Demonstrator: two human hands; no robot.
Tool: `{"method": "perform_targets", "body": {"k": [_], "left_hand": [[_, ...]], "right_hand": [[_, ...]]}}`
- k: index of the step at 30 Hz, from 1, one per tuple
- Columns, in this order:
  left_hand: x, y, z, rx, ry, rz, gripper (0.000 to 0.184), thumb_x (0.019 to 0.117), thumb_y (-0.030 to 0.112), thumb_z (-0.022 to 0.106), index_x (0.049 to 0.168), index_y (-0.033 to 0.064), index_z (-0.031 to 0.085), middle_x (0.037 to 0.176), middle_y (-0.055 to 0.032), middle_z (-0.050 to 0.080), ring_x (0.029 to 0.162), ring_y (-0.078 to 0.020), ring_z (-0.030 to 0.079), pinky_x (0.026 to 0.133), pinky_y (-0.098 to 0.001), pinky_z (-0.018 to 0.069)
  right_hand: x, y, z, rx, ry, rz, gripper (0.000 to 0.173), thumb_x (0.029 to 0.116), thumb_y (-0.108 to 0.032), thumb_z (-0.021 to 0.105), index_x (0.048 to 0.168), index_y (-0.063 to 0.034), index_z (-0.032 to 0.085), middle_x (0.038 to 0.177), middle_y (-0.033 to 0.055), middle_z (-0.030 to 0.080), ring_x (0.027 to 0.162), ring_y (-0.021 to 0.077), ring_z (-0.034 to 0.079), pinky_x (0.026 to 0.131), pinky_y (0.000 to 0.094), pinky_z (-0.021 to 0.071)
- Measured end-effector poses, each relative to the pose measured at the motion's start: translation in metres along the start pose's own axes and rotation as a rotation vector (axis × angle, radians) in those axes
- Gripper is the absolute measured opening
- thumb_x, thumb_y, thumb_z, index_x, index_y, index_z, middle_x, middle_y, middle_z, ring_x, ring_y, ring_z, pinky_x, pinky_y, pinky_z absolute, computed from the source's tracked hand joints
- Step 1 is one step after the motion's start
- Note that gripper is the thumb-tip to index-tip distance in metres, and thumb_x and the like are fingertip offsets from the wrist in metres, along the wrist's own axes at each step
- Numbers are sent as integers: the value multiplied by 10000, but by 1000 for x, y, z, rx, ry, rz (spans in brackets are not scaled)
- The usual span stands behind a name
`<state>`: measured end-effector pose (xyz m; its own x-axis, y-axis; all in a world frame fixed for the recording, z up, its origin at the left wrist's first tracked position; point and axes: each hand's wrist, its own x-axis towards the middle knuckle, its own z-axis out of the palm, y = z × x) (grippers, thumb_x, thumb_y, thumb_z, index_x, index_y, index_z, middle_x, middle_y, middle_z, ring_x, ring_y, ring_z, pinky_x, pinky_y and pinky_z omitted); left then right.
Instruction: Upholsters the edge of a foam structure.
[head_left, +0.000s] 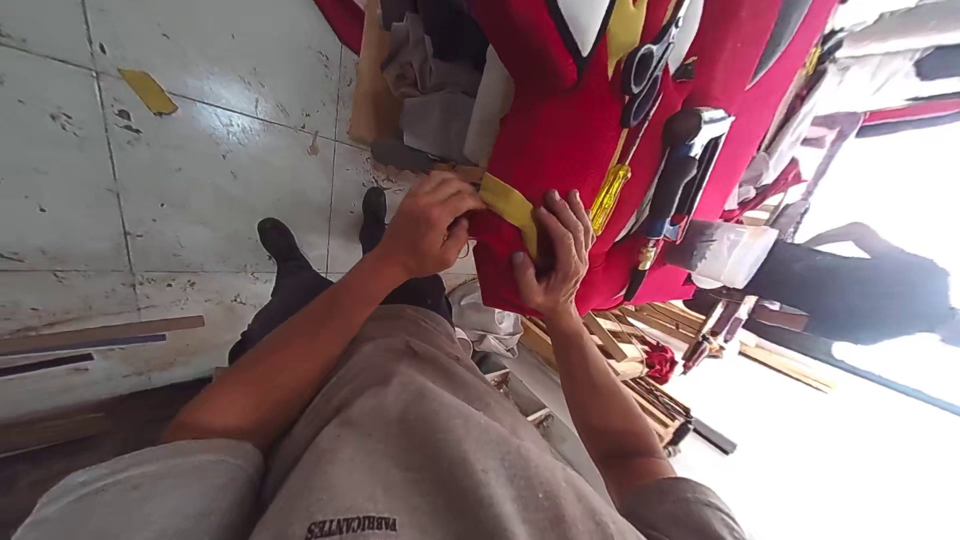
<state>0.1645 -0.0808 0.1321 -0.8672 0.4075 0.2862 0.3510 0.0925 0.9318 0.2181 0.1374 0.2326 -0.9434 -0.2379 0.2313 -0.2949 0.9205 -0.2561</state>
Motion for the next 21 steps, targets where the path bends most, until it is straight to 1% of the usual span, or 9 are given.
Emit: {"method": "perform_targets", "body": {"k": [3, 6, 8, 9, 11, 13, 17, 19, 21], "left_hand": [[6, -1, -7, 60, -70, -1, 311, 971, 208, 519, 1149, 66, 729, 1214, -124, 690, 1260, -336, 575, 1079, -499, 451], [17, 3, -12, 120, -178, 46, 267, 979, 263, 577, 1104, 91, 739, 1165, -120, 676, 1199, -333, 585, 1005, -508, 470], [22, 4, -11, 150, -208, 113, 212, 987, 227, 594, 1033, 83, 743, 1102, -125, 679, 1145, -337, 602, 970, -509, 480], [23, 5, -9, 170, -209, 141, 201, 995, 198, 585, 1008, 67, 737, 1094, -138, 681, 1143, -347, 608, 971, -513, 486], [24, 7, -5, 237, -183, 180, 211, 1021, 168, 544, 1000, 29, 702, 1115, -173, 675, 1163, -373, 609, 991, -518, 488], [24, 10, -2, 332, -132, 201, 226, 1033, 157, 526, 1017, 3, 691, 1138, -201, 674, 1194, -398, 605, 1043, -530, 465], [24, 10, 4, 458, -94, 237, 224, 1038, 157, 525, 1027, 1, 685, 1149, -216, 674, 1194, -406, 607, 1068, -538, 439], [23, 10, 4, 446, -64, 191, 242, 1047, 177, 517, 1032, 6, 687, 1146, -214, 674, 1184, -400, 611, 1058, -535, 443], [19, 12, -1, 365, 10, 65, 270, 1055, 190, 502, 1060, -16, 678, 1169, -228, 657, 1186, -397, 600, 1049, -520, 460]], "right_hand": [[-1, 1, -1, 50, 57, 16, 473, 956, -430, 552, 1216, -53, 674, 1395, 154, 635, 1401, 350, 507, 1174, 602, 357], [-1, 0, -2, 67, 80, 22, 444, 927, -389, 578, 1180, -39, 683, 1364, 169, 650, 1382, 362, 524, 1165, 589, 377], [-1, -1, -2, 76, 87, 13, 437, 918, -371, 584, 1167, -28, 692, 1354, 171, 655, 1376, 362, 528, 1167, 576, 379], [-1, -1, -2, 84, 95, 7, 429, 916, -361, 585, 1158, -25, 697, 1345, 169, 661, 1369, 364, 534, 1165, 571, 382], [-1, -1, -2, 101, 119, -7, 409, 910, -336, 585, 1144, -22, 706, 1326, 171, 673, 1349, 367, 553, 1158, 564, 396], [-3, -2, -1, 114, 149, -13, 385, 899, -304, 595, 1134, -21, 710, 1302, 170, 686, 1325, 365, 576, 1147, 563, 412], [-9, -7, 0, 75, 166, -4, 345, 881, -262, 637, 1129, -36, 718, 1288, 151, 695, 1313, 349, 585, 1117, 547, 446], [-10, -9, 0, 66, 178, 4, 324, 878, -230, 651, 1130, -39, 721, 1287, 151, 695, 1309, 345, 587, 1108, 531, 459], [-13, -14, 0, 79, 207, 36, 295, 880, -209, 656, 1107, -33, 724, 1276, 162, 694, 1289, 343, 601, 1086, 518, 485]]}}
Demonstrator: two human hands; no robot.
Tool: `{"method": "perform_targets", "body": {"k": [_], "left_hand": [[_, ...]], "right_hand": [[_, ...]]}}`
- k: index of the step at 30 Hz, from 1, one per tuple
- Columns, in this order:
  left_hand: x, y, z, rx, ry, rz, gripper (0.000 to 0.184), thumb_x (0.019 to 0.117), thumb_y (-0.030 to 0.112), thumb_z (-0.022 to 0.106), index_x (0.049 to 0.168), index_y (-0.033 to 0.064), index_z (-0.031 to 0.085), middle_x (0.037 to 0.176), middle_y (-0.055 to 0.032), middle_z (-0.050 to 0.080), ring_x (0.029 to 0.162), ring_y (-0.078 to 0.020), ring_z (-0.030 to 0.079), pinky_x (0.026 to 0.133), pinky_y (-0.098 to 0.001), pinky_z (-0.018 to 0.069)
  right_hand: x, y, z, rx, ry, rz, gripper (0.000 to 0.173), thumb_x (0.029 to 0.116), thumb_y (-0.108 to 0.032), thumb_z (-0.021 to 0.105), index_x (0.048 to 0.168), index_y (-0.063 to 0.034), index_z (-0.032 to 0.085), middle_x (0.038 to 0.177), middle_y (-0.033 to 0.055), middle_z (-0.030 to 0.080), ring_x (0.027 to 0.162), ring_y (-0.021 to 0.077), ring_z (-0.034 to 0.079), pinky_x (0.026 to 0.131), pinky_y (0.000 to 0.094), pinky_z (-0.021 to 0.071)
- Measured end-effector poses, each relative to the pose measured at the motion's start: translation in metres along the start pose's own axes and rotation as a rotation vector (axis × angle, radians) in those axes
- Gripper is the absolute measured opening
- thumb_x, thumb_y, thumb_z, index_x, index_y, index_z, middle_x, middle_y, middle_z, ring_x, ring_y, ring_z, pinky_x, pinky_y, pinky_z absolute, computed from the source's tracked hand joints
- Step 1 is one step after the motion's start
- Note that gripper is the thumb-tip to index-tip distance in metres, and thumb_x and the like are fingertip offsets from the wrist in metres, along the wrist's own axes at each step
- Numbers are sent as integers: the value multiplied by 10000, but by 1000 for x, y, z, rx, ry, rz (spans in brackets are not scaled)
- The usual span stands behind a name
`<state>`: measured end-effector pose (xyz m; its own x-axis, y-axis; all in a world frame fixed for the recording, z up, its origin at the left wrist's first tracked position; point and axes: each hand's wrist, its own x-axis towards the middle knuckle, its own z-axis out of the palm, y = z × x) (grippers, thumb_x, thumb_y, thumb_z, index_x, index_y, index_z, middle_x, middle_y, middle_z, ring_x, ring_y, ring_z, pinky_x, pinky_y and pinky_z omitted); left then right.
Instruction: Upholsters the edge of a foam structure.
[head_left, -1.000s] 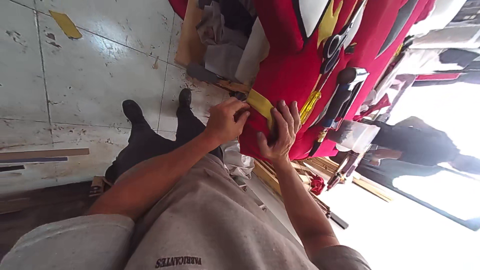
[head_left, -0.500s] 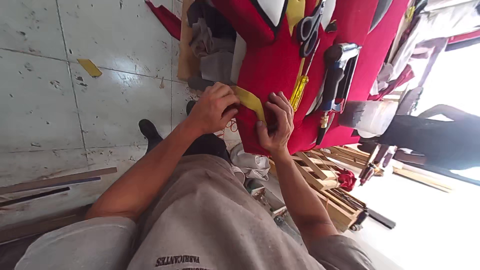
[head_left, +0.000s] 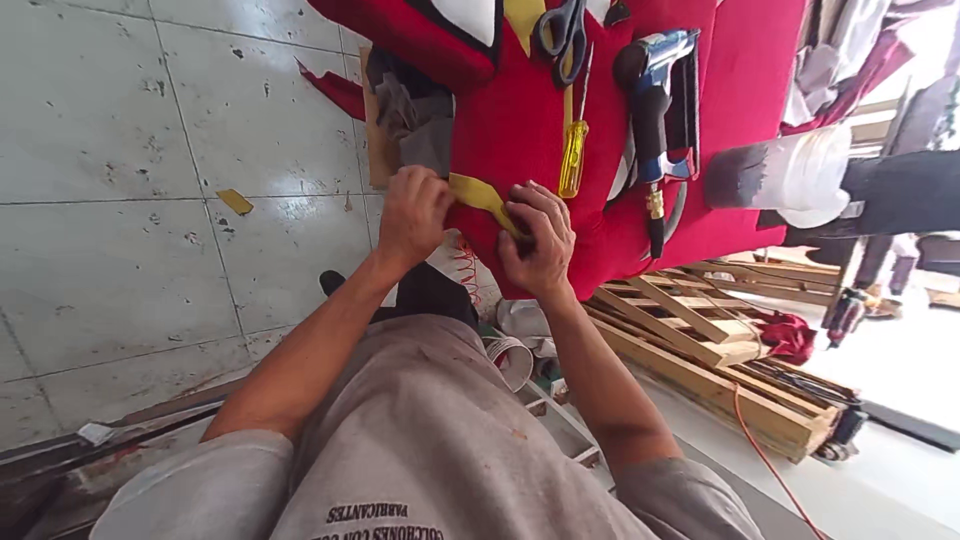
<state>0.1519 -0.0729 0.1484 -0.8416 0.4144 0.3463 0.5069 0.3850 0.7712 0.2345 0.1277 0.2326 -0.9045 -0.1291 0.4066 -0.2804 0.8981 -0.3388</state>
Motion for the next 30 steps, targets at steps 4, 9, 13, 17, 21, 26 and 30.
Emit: {"method": "perform_targets", "body": {"k": [4, 9, 13, 17, 21, 26, 30], "left_hand": [[-27, 0, -6, -84, 111, -125, 284, 1036, 192, 492, 1057, -29, 668, 1133, -208, 675, 1129, -343, 631, 999, -477, 504], [-74, 19, 28, -147, 66, 111, 215, 1020, 221, 617, 1047, 43, 734, 1070, -145, 735, 1087, -284, 698, 978, -447, 559], [-51, 27, 46, -210, 121, 40, 220, 1034, 191, 564, 1039, -3, 667, 1061, -188, 678, 1060, -308, 674, 928, -407, 571], [-31, 22, 42, -251, 151, -95, 248, 1036, 140, 486, 1113, -51, 623, 1167, -230, 643, 1142, -339, 640, 985, -441, 544], [-25, 12, 27, -250, 178, -221, 313, 1049, 162, 448, 1219, -45, 609, 1257, -225, 622, 1190, -326, 614, 1019, -442, 516], [-33, -7, 9, -262, 252, -281, 386, 984, 153, 537, 1316, -44, 552, 1331, -231, 586, 1264, -323, 570, 1032, -447, 506], [-20, -31, 11, -767, 131, -634, 504, 1022, 249, 532, 1424, -43, 445, 1390, -196, 551, 1273, -232, 573, 1042, -405, 510]], "right_hand": [[-19, -17, 6, -67, 90, 45, 137, 903, -199, 686, 977, -109, 757, 1248, 132, 701, 1270, 319, 599, 1040, 515, 481], [-44, -29, 15, -220, 19, -18, 151, 938, -196, 715, 1057, -199, 808, 1083, 49, 737, 1048, 239, 647, 916, 439, 491], [-29, -28, 20, -223, 2, 56, 175, 961, -188, 697, 1093, -141, 801, 1056, 92, 722, 975, 250, 650, 825, 389, 533], [-17, -28, 26, -196, 50, 103, 181, 937, -153, 697, 1081, -113, 800, 1003, 109, 698, 930, 229, 645, 794, 355, 538], [-19, -27, 21, -103, 142, 143, 187, 910, -143, 711, 1067, -62, 772, 1025, 120, 685, 967, 207, 647, 819, 336, 541], [-23, -26, 25, -75, 169, 106, 163, 886, -161, 727, 1004, -54, 762, 1001, 110, 690, 964, 213, 664, 816, 350, 573], [-15, -31, 23, -123, 96, 158, 247, 878, -242, 730, 1048, -65, 758, 1056, 121, 688, 1026, 239, 652, 869, 390, 556]]}}
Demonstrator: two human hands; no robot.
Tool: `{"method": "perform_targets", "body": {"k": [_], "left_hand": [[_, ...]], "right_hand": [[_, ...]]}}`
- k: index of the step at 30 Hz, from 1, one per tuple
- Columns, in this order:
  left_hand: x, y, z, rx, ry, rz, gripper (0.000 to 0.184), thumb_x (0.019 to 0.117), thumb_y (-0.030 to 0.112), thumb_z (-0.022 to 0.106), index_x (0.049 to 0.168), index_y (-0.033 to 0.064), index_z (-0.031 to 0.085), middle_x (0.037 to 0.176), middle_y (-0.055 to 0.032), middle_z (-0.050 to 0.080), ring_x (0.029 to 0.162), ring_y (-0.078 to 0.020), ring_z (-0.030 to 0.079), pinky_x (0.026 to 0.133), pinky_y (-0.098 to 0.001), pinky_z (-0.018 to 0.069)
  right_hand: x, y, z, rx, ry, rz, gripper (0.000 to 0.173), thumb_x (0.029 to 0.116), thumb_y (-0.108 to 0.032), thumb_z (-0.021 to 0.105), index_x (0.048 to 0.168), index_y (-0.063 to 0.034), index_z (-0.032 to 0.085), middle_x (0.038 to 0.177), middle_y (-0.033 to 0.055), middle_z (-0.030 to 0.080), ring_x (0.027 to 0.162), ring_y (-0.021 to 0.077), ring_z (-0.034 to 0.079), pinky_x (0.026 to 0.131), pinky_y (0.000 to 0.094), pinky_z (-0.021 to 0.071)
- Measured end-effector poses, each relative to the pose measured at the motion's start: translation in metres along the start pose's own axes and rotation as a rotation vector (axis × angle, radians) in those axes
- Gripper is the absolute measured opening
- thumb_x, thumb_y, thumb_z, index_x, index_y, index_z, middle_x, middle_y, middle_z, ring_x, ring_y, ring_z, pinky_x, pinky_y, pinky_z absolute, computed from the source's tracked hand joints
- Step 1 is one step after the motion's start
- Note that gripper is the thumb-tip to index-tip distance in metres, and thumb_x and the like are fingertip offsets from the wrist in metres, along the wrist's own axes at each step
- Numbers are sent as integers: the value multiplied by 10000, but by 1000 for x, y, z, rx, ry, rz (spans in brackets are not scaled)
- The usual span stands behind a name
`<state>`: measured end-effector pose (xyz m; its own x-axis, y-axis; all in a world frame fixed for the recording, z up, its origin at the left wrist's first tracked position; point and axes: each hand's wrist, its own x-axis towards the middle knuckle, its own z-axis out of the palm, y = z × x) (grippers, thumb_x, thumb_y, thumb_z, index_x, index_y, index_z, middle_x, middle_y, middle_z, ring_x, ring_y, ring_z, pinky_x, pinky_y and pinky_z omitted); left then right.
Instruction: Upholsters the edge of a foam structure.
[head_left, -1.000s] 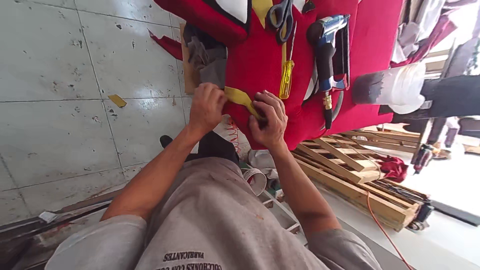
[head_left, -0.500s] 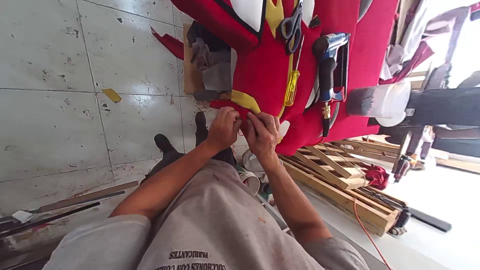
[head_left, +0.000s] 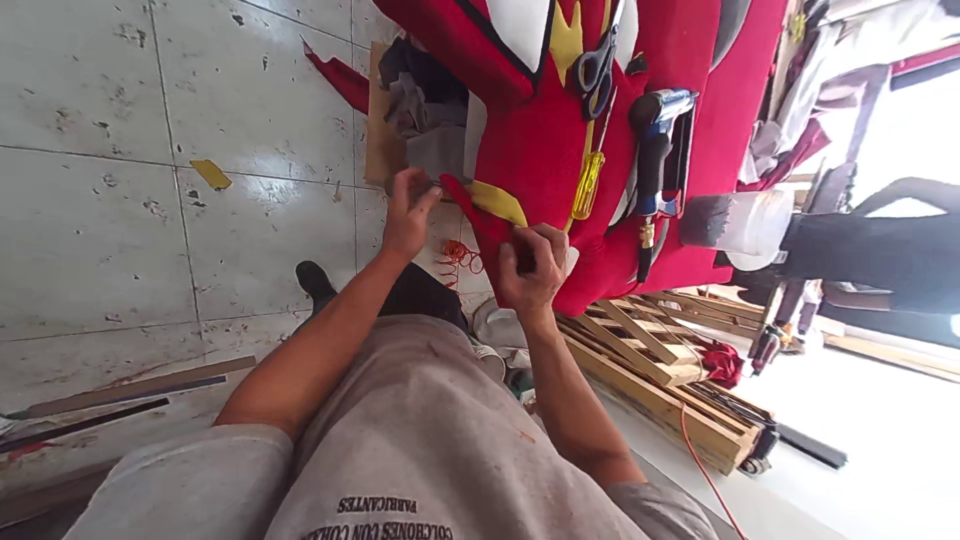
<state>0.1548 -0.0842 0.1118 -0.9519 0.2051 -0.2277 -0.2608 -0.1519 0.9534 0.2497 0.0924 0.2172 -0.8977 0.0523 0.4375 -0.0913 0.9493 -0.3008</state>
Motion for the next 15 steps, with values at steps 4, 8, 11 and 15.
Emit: {"method": "perform_targets", "body": {"k": [4, 8, 11, 15], "left_hand": [[15, 13, 5, -134, -176, -114, 385, 1072, 315, 470, 1198, -9, 636, 1123, -102, 681, 1067, -136, 645, 974, -384, 522], [20, 11, 9, -430, -192, -180, 134, 1042, 104, 531, 983, 31, 626, 909, -20, 678, 876, -92, 665, 874, -320, 566], [6, 5, 12, -692, -208, -347, 267, 1080, 213, 401, 1163, 62, 606, 1051, -28, 691, 986, -134, 683, 932, -371, 564], [11, 14, 11, -499, -324, -284, 386, 1094, 323, 423, 1141, 28, 668, 1025, -31, 719, 971, -109, 686, 923, -348, 567]], "right_hand": [[9, -8, 1, -68, -83, 44, 269, 880, -289, 730, 1041, -75, 760, 1094, 130, 659, 1063, 255, 623, 894, 400, 535], [14, -12, 2, -121, -94, 52, 229, 871, -272, 730, 1000, -86, 764, 1098, 123, 650, 1050, 247, 615, 880, 387, 527], [15, -13, 3, -137, -86, 47, 214, 869, -269, 730, 980, -89, 762, 1080, 115, 654, 1030, 234, 619, 864, 380, 519], [14, -13, 3, -160, -88, 51, 213, 876, -283, 715, 982, -102, 755, 1087, 117, 652, 1023, 237, 615, 834, 392, 495]]}}
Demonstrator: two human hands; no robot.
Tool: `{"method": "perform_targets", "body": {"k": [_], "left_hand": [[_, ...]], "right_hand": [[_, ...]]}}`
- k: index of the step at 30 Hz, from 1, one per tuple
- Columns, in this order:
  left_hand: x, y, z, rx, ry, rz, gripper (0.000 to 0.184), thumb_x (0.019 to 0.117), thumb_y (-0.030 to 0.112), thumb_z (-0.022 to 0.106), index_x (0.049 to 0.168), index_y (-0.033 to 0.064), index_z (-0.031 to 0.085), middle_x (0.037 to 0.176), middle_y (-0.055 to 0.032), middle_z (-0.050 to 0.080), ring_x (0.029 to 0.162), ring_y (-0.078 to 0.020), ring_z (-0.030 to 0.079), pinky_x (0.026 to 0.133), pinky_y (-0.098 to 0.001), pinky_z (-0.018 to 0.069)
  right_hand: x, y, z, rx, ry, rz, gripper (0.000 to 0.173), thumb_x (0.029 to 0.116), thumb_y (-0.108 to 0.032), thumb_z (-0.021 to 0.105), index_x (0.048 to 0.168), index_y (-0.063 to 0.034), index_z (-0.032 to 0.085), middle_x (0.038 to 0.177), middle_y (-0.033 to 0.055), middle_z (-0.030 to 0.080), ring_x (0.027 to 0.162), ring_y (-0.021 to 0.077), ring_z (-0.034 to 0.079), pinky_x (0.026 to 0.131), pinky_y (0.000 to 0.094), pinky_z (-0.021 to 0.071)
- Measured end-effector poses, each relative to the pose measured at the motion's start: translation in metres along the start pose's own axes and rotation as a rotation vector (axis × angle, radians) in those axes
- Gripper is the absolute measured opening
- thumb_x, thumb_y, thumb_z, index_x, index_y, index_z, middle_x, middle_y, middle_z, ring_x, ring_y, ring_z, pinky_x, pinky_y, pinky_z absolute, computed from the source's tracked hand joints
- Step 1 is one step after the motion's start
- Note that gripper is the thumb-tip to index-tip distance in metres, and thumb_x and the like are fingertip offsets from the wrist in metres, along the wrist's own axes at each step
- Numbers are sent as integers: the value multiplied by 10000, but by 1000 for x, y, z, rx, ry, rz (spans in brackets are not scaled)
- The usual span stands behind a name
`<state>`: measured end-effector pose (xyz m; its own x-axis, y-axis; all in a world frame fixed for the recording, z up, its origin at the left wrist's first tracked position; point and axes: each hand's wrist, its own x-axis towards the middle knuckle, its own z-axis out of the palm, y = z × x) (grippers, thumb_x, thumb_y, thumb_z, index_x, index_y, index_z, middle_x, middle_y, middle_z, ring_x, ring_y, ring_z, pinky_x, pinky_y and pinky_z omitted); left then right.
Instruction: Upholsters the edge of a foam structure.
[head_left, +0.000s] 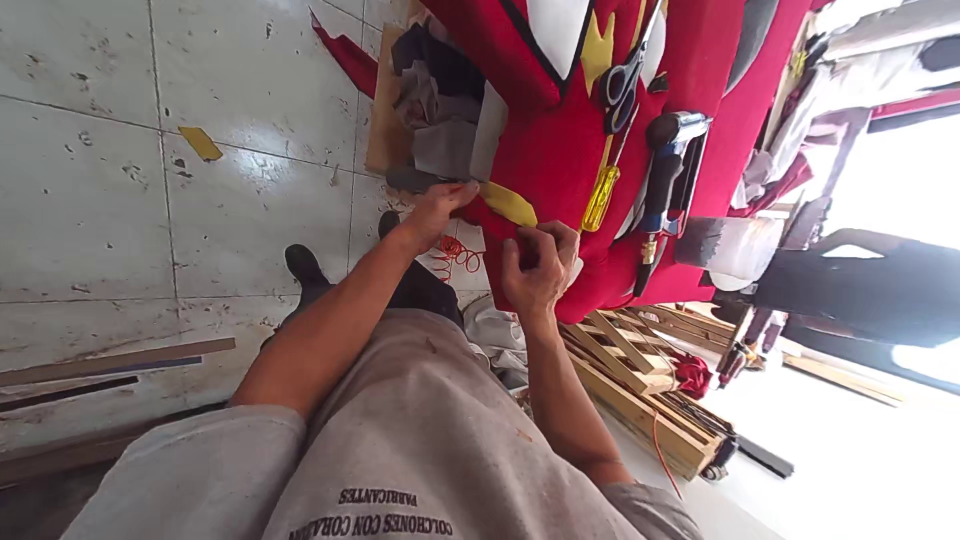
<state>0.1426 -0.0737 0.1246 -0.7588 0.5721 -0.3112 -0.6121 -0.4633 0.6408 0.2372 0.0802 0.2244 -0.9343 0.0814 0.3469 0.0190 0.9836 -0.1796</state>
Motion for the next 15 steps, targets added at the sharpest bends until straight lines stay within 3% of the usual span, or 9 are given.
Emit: {"method": "perform_targets", "body": {"k": [1, 2, 5, 7, 13, 15], "left_hand": [[8, 1, 1, -1, 37, 21, 338, 1087, 266, 461, 1043, 12, 679, 936, -33, 723, 902, -104, 693, 890, -341, 576], [14, 0, 2, -38, 92, 8, 325, 1087, 243, 472, 1020, -7, 670, 911, -46, 715, 886, -112, 691, 891, -346, 574], [31, -15, 9, -182, 259, -128, 367, 1105, 296, 442, 1105, -18, 631, 949, -81, 687, 908, -148, 679, 887, -364, 569], [39, -22, 16, -222, 315, -183, 377, 1103, 317, 446, 1102, -8, 636, 938, -87, 685, 894, -157, 675, 866, -365, 568], [43, -11, 14, -144, 217, -73, 368, 1103, 301, 432, 906, 58, 626, 788, -22, 669, 777, -110, 671, 779, -320, 575], [39, -11, 8, -176, 162, -32, 341, 1100, 276, 433, 903, 76, 626, 786, -8, 669, 777, -98, 670, 789, -309, 574]], "right_hand": [[1, 0, 1, -1, -1, 1, 208, 880, -282, 711, 980, -104, 753, 1087, 117, 651, 1025, 237, 614, 840, 392, 500], [1, 0, 2, -4, 2, 4, 203, 882, -283, 712, 975, -107, 754, 1084, 114, 651, 1025, 235, 615, 844, 390, 505], [2, 0, 3, -12, 9, 8, 188, 882, -277, 718, 966, -113, 757, 1076, 105, 654, 1026, 228, 612, 837, 386, 481], [0, 1, 2, -12, 10, 12, 185, 879, -272, 725, 967, -114, 760, 1075, 103, 652, 1022, 222, 613, 832, 375, 489], [-1, 0, 2, -26, 9, 20, 245, 843, -324, 753, 978, -119, 762, 1085, 108, 651, 1039, 237, 610, 848, 383, 498], [-1, -1, 2, -32, 12, 28, 244, 844, -325, 751, 977, -121, 765, 1081, 107, 649, 1035, 235, 606, 848, 381, 487]]}}
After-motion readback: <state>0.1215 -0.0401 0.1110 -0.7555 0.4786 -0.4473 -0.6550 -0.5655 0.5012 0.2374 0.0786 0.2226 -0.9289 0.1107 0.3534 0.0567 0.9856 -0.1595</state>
